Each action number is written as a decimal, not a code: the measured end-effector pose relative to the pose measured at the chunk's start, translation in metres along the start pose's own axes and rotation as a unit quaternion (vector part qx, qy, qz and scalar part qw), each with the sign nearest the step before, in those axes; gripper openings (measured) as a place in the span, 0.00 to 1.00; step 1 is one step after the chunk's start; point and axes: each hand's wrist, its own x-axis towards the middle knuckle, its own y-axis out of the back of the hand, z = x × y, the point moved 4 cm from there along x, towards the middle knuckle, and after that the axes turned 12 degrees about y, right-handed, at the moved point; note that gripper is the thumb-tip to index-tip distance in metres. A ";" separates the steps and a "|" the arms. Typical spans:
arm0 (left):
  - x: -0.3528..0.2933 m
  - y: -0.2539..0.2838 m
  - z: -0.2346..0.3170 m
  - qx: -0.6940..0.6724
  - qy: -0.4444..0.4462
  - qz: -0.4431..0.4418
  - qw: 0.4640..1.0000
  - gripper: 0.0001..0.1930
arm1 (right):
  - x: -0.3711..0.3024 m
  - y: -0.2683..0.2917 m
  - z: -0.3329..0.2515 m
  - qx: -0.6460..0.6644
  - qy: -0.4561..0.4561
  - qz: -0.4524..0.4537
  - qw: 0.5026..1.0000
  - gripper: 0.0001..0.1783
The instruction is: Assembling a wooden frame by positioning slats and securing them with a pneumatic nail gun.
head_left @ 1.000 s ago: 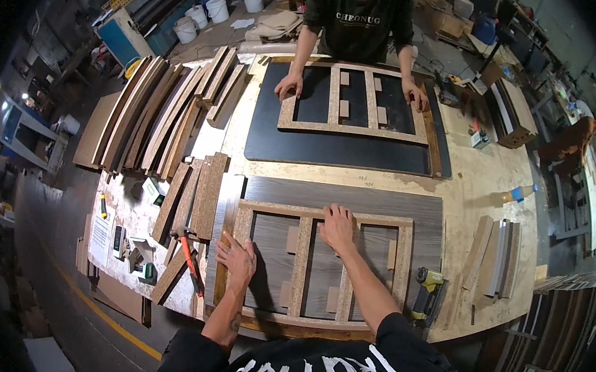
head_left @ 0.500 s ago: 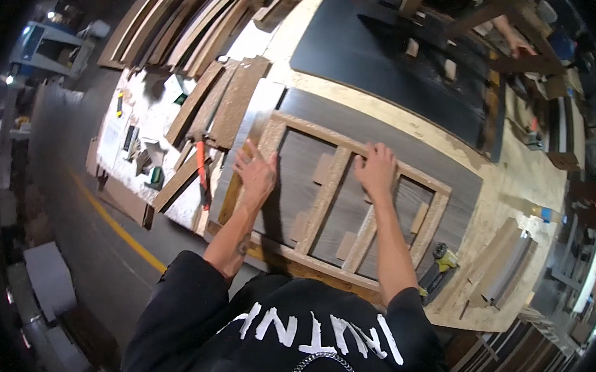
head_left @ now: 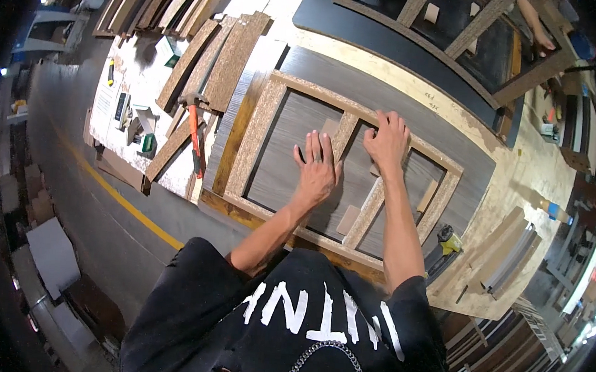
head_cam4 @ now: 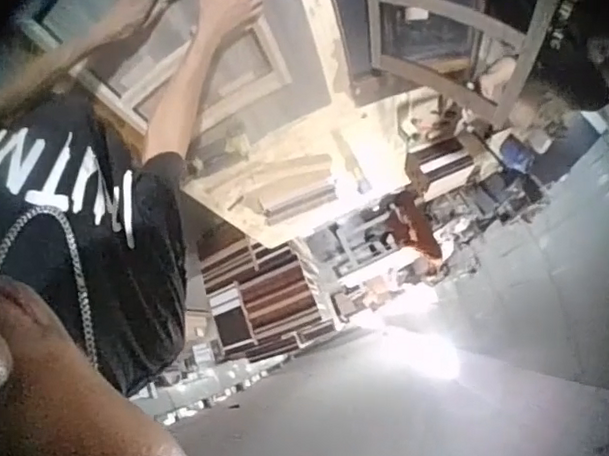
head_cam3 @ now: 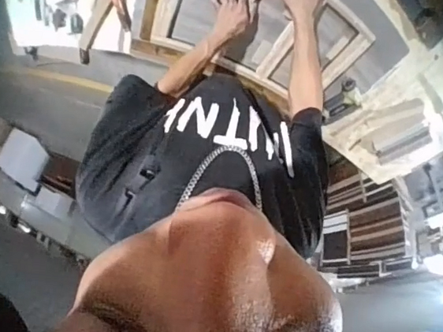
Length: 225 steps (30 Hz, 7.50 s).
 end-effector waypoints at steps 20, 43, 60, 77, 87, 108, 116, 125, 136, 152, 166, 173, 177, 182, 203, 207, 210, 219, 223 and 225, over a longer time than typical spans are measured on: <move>0.083 -0.022 0.077 0.005 -0.198 -0.064 0.978 0.35 | 0.015 0.012 0.031 0.148 -0.061 -0.073 0.984 0.43; 0.085 -0.015 0.086 0.019 -0.228 0.015 0.973 0.26 | -0.124 0.034 -0.007 0.074 -0.234 -0.167 0.955 0.29; 0.093 -0.017 0.086 0.011 -0.238 0.039 0.970 0.24 | -0.123 0.133 0.006 0.732 -0.290 0.006 0.617 0.20; 0.082 -0.036 0.077 0.086 -0.222 -0.014 0.971 0.31 | -0.027 0.061 0.069 -0.102 -0.067 0.008 0.992 0.24; 0.085 -0.037 0.081 0.003 -0.223 0.022 0.975 0.29 | -0.023 0.037 0.069 0.045 -0.064 -0.093 0.993 0.19; 0.075 -0.041 0.095 -0.094 -0.206 0.025 0.974 0.25 | -0.021 0.035 0.063 0.031 -0.058 -0.066 0.996 0.14; 0.066 -0.031 0.109 -0.108 -0.199 0.014 0.974 0.21 | 0.050 0.197 -0.003 0.060 -0.004 0.278 0.959 0.26; 0.084 -0.029 0.123 -0.113 -0.206 0.027 0.972 0.21 | 0.002 0.169 -0.092 0.185 0.192 0.053 0.962 0.25; 0.072 -0.036 0.106 -0.095 -0.200 0.006 0.975 0.26 | -0.132 0.046 -0.013 0.084 -0.295 -0.226 0.925 0.30; 0.078 -0.034 0.105 -0.105 -0.194 0.001 0.975 0.22 | -0.131 0.041 -0.005 0.108 -0.222 -0.245 0.938 0.33; 0.079 -0.037 0.104 -0.093 -0.182 -0.037 0.978 0.23 | -0.164 -0.010 -0.119 0.406 -0.212 -0.132 0.879 0.24; 0.077 -0.042 0.104 -0.091 -0.185 -0.034 0.978 0.25 | -0.166 -0.018 -0.136 0.468 -0.165 -0.090 0.864 0.37; 0.076 -0.035 0.109 -0.100 -0.199 -0.050 0.974 0.25 | -0.183 -0.034 -0.105 0.493 -0.184 -0.146 0.838 0.28; 0.079 -0.037 0.102 -0.100 -0.191 0.002 0.976 0.22 | -0.180 0.041 -0.050 0.212 -0.283 0.017 0.935 0.16; 0.083 -0.045 0.100 -0.063 -0.203 0.044 0.976 0.19 | -0.235 0.027 -0.015 0.206 -0.242 -0.033 0.948 0.17; 0.077 -0.051 0.103 -0.071 -0.199 0.038 0.977 0.21 | -0.282 0.030 -0.045 0.187 -0.305 0.036 0.933 0.16; 0.078 -0.051 0.106 -0.086 -0.210 0.047 0.973 0.20 | -0.285 0.025 -0.071 0.197 -0.303 0.028 0.932 0.19; 0.078 -0.048 0.099 -0.110 -0.219 0.052 0.968 0.20 | -0.282 0.037 -0.079 0.230 -0.358 0.005 0.905 0.24; 0.079 -0.047 0.101 -0.120 -0.227 0.067 0.964 0.19 | -0.276 0.029 -0.069 0.315 -0.354 0.117 0.873 0.26; 0.078 -0.048 0.104 -0.121 -0.231 0.084 0.962 0.19 | -0.264 0.021 -0.067 0.347 -0.345 0.138 0.861 0.28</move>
